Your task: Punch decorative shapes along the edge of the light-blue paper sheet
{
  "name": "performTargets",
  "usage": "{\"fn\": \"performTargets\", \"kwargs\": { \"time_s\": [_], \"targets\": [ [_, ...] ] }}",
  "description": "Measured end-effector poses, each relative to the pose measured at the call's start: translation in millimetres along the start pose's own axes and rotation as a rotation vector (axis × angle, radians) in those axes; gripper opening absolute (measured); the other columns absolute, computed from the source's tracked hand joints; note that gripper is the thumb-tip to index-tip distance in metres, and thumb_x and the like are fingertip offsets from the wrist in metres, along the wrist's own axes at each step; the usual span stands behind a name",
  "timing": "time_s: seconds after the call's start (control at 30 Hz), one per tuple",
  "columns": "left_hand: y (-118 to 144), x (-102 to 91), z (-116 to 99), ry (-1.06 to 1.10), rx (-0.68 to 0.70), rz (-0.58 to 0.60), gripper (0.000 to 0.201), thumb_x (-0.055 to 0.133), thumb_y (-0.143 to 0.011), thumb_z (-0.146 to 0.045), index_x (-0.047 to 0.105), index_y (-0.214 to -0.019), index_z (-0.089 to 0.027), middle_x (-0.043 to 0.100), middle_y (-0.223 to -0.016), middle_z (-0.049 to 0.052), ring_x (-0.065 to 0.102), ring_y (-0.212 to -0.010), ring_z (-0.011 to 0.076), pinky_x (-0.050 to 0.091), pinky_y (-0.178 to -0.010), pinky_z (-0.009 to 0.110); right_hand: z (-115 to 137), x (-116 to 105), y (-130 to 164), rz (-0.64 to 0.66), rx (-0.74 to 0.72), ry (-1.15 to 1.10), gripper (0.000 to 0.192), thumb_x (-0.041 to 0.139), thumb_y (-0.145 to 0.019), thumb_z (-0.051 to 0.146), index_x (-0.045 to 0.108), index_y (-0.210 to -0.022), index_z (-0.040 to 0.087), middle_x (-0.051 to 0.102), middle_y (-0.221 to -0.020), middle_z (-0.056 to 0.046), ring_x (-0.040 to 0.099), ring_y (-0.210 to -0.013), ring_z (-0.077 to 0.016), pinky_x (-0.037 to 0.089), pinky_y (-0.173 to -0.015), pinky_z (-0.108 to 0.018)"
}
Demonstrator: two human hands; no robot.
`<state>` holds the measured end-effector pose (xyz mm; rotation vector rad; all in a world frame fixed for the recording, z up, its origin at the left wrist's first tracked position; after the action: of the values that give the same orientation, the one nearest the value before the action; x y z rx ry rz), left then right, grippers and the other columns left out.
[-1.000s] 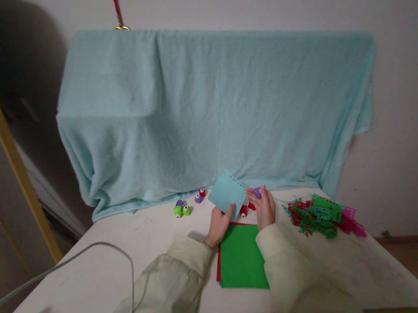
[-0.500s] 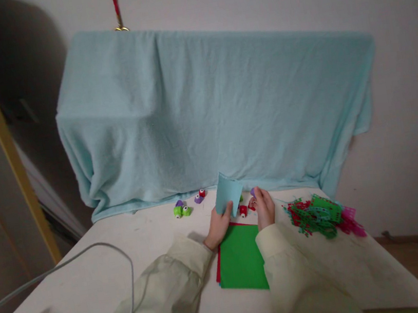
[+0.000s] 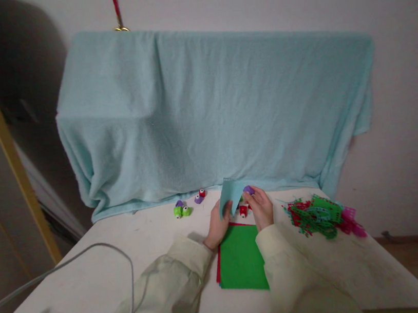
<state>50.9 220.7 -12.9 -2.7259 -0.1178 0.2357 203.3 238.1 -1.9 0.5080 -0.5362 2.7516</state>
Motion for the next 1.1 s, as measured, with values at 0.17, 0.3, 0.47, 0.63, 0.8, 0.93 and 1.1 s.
{"fn": "performTargets", "kwargs": {
  "time_s": [0.17, 0.3, 0.47, 0.63, 0.8, 0.93, 1.1],
  "targets": [
    [0.3, 0.2, 1.1, -0.006, 0.015, 0.01, 0.038, 0.048, -0.089, -0.049, 0.063, -0.082, -0.014, 0.065, -0.072, 0.006, 0.06, -0.076, 0.0193, 0.045, -0.075, 0.029, 1.3, 1.2, 1.9, 0.018, 0.031, -0.016, 0.048, 0.078, -0.066, 0.036, 0.06, -0.107, 0.017, 0.068, -0.1, -0.009, 0.063, -0.073, -0.0146, 0.052, -0.07, -0.03],
    [0.3, 0.0, 1.4, -0.013, 0.029, 0.017, 0.037, 0.047, -0.089, -0.047, 0.063, -0.085, -0.014, 0.065, -0.075, 0.006, 0.059, -0.077, 0.019, 0.044, -0.075, 0.029, 0.1, 1.1, 1.7, 0.019, 0.038, -0.071, 0.044, 0.076, -0.069, 0.035, 0.06, -0.106, 0.017, 0.068, -0.098, -0.008, 0.06, -0.066, -0.012, 0.05, -0.065, -0.028],
    [0.2, 0.5, 2.2, -0.015, 0.03, 0.033, 0.035, 0.047, -0.09, -0.046, 0.063, -0.091, -0.014, 0.065, -0.081, 0.006, 0.059, -0.079, 0.0186, 0.044, -0.076, 0.029, -1.2, 0.7, 1.3, 0.015, 0.039, -0.108, 0.041, 0.075, -0.071, 0.034, 0.06, -0.105, 0.017, 0.067, -0.095, -0.006, 0.059, -0.065, -0.0111, 0.05, -0.066, -0.028],
    [0.0, 0.5, 3.4, -0.005, 0.006, 0.03, 0.037, 0.049, -0.088, -0.049, 0.063, -0.086, -0.015, 0.064, -0.076, 0.005, 0.058, -0.075, 0.0186, 0.044, -0.073, 0.029, 0.8, 0.9, 2.2, 0.018, 0.031, -0.112, 0.038, 0.074, -0.072, 0.034, 0.06, -0.104, 0.018, 0.067, -0.099, -0.007, 0.059, -0.065, -0.0104, 0.049, -0.066, -0.027],
    [-0.2, 1.4, 3.9, -0.027, -0.009, 0.041, 0.038, 0.048, -0.088, -0.05, 0.062, -0.083, -0.015, 0.063, -0.076, 0.004, 0.056, -0.073, 0.0173, 0.044, -0.07, 0.027, -0.9, 0.7, 2.8, 0.036, 0.054, -0.088, 0.039, 0.075, -0.071, 0.036, 0.062, -0.102, 0.017, 0.067, -0.098, -0.008, 0.059, -0.066, -0.0117, 0.05, -0.066, -0.029],
    [-0.6, 2.8, 4.3, -0.053, 0.019, 0.062, 0.037, 0.046, -0.089, -0.049, 0.059, -0.08, -0.016, 0.061, -0.076, 0.003, 0.054, -0.072, 0.0161, 0.043, -0.068, 0.026, -5.5, -0.2, 2.1, 0.053, 0.097, -0.074, 0.043, 0.076, -0.069, 0.036, 0.063, -0.104, 0.015, 0.067, -0.095, -0.009, 0.06, -0.067, -0.0139, 0.05, -0.065, -0.03],
    [-0.6, 4.2, 4.5, -0.051, 0.017, 0.074, 0.038, 0.045, -0.089, -0.05, 0.06, -0.08, -0.016, 0.062, -0.077, 0.003, 0.054, -0.073, 0.0168, 0.044, -0.069, 0.026, -8.1, -2.1, 0.8, 0.051, 0.084, -0.032, 0.048, 0.075, -0.069, 0.036, 0.063, -0.111, 0.016, 0.068, -0.097, -0.009, 0.062, -0.075, -0.0162, 0.049, -0.069, -0.03]
  ]
}}
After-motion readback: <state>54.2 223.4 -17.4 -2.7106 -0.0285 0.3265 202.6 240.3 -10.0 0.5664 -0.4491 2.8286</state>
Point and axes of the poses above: each hand's wrist, its own y-axis away from the middle knuckle, its own x-axis out of the palm, z = x × y, the point moved 3 cm from there along -y, towards the middle knuckle
